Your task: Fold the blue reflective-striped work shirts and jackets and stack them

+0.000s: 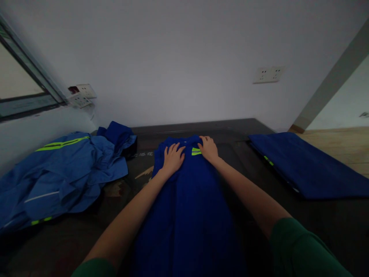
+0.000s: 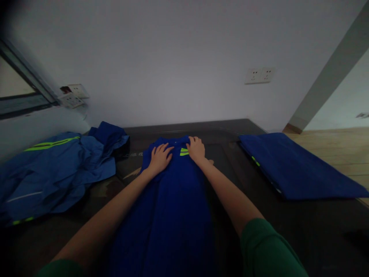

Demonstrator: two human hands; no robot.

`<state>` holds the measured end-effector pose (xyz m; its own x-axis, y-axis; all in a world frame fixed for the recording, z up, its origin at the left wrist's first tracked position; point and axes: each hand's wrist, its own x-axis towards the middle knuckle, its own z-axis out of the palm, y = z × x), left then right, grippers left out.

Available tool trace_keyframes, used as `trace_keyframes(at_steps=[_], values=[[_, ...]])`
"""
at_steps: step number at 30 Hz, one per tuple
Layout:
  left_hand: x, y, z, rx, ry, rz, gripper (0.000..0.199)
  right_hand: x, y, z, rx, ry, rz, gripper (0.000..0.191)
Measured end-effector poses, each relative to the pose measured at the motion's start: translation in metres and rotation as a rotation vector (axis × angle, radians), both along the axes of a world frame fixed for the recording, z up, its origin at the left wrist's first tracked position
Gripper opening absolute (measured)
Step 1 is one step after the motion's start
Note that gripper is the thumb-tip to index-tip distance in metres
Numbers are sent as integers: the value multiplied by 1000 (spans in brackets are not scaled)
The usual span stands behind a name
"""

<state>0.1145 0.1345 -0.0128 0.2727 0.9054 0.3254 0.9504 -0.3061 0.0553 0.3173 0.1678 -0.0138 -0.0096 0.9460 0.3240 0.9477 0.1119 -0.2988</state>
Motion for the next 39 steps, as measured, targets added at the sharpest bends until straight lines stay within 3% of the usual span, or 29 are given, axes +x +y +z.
trace_keyframes(at_steps=[3,7,11,15,18,21,23,25,27,30,34,39], values=[[9,1,-15,-149,-9,8,49,-9,-9,-15,-115,-106,135,48],[-8,11,-25,-246,-17,107,57,-2,-11,-30,-239,-144,133,56],[-20,19,-26,-252,-4,179,62,1,-2,-29,-241,-109,85,54],[-21,17,-28,-211,21,164,59,-3,14,-23,-211,-18,38,50],[-18,9,-21,-105,46,103,53,1,29,-18,-185,39,9,45],[1,-7,-3,-11,35,-8,49,19,47,-11,-139,126,-12,39],[26,-24,10,-73,-32,-115,47,36,60,-6,-121,187,6,40],[55,-45,16,-235,-98,-258,42,52,72,-3,-146,240,75,37],[79,-63,13,-332,-95,-350,43,64,83,-3,-197,282,172,30],[96,-80,-2,-272,-63,-394,50,74,96,-6,-245,330,268,17],[93,-82,-18,-206,-48,-418,50,78,109,-7,-302,412,329,16],[92,-79,-20,-202,-42,-460,52,78,119,-6,-310,518,380,26]])
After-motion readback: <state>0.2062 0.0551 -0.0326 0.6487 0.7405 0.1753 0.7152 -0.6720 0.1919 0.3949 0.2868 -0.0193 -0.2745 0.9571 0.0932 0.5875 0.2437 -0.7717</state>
